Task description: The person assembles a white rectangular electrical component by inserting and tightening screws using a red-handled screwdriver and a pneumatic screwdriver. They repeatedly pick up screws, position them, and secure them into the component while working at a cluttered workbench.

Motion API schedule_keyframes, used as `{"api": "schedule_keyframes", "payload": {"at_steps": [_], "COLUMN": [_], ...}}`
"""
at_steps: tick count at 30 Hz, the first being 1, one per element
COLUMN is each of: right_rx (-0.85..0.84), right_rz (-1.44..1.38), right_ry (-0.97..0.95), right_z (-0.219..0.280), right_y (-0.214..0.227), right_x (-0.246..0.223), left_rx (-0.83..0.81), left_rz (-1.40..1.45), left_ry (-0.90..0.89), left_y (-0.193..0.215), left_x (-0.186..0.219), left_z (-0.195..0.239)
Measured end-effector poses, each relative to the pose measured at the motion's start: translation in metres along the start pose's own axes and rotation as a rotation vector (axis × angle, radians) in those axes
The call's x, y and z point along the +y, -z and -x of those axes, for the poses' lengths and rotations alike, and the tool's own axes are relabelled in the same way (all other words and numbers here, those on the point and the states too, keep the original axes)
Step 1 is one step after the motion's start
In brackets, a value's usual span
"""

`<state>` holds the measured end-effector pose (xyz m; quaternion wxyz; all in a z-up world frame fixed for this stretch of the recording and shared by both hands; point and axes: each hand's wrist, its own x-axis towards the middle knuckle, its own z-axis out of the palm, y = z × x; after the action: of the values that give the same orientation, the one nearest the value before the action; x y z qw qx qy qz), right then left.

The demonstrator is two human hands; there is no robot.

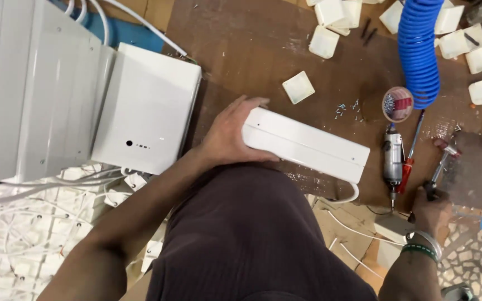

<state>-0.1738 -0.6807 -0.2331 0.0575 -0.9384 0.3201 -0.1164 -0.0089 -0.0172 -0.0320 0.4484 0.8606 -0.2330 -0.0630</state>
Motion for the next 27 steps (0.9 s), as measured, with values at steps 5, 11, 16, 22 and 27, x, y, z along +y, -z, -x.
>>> {"api": "schedule_keyframes", "payload": {"at_steps": [5, 11, 16, 22, 27], "right_rx": [-0.150, -0.074, 0.006, 0.080, 0.111], "right_rz": [-0.500, -0.935, -0.780, -0.473, -0.411], "right_ry": [-0.253, -0.281, -0.156, -0.045, 0.045], "right_z": [0.001, 0.003, 0.034, 0.107, 0.156], "right_y": [0.055, 0.096, 0.094, 0.075, 0.091], "right_x": [-0.076, -0.137, -0.171, -0.191, -0.206], "left_rx": [0.178, 0.267, 0.285, 0.278, 0.191], "left_rz": [0.045, 0.036, 0.014, -0.042, -0.066], "left_ry": [-0.167, -0.262, -0.315, -0.290, -0.287], "left_y": [-0.008, -0.007, -0.013, -0.011, -0.016], "left_x": [-0.014, -0.004, -0.006, -0.006, -0.009], "left_z": [0.001, -0.001, -0.001, -0.002, -0.002]}}
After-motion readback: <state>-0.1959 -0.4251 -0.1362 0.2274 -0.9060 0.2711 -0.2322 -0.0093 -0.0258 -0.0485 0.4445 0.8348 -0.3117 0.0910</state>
